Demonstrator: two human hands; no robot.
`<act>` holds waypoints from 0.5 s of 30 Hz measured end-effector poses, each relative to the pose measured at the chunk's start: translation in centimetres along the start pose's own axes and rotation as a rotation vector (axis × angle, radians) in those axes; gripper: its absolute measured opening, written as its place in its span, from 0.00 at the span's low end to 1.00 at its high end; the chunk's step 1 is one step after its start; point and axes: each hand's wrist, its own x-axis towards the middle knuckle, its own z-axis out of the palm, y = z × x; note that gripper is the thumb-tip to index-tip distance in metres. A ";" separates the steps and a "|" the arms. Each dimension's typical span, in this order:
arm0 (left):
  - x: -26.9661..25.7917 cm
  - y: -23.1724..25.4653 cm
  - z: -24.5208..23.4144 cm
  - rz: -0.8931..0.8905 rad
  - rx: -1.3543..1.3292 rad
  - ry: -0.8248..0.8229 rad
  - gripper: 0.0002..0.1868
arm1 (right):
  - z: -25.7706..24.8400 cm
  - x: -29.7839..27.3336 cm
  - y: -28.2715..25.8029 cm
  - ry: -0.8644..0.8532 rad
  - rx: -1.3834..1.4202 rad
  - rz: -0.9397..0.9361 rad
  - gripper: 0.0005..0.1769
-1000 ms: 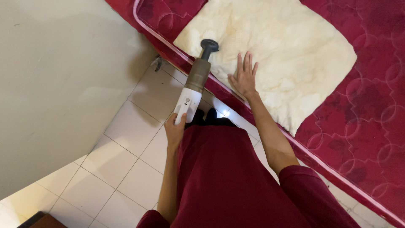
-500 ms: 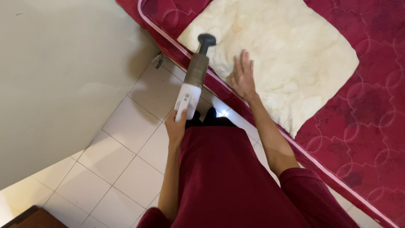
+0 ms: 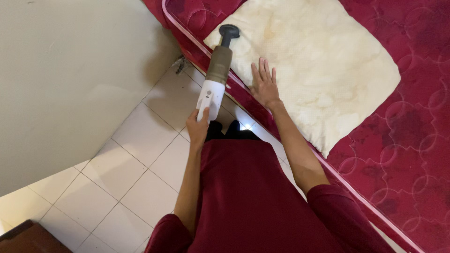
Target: The person uses a handheld vacuum cleaner to clean a cream-colored pillow placed on a red patterned mattress. After vacuuming the pillow, the person moves it aside and proceeds to vacuum the mattress surface directly.
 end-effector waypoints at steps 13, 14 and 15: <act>-0.9 -2.4 -3.5 -0.088 -0.097 0.063 0.19 | 1.2 0.7 -0.2 0.013 0.007 0.029 0.55; -0.2 -2.2 -3.3 -0.102 -0.127 0.061 0.17 | 1.2 0.8 -0.2 0.010 0.009 0.028 0.55; 0.3 -2.0 -3.0 -0.120 -0.159 0.055 0.16 | 1.1 0.8 -0.2 0.005 0.010 0.030 0.55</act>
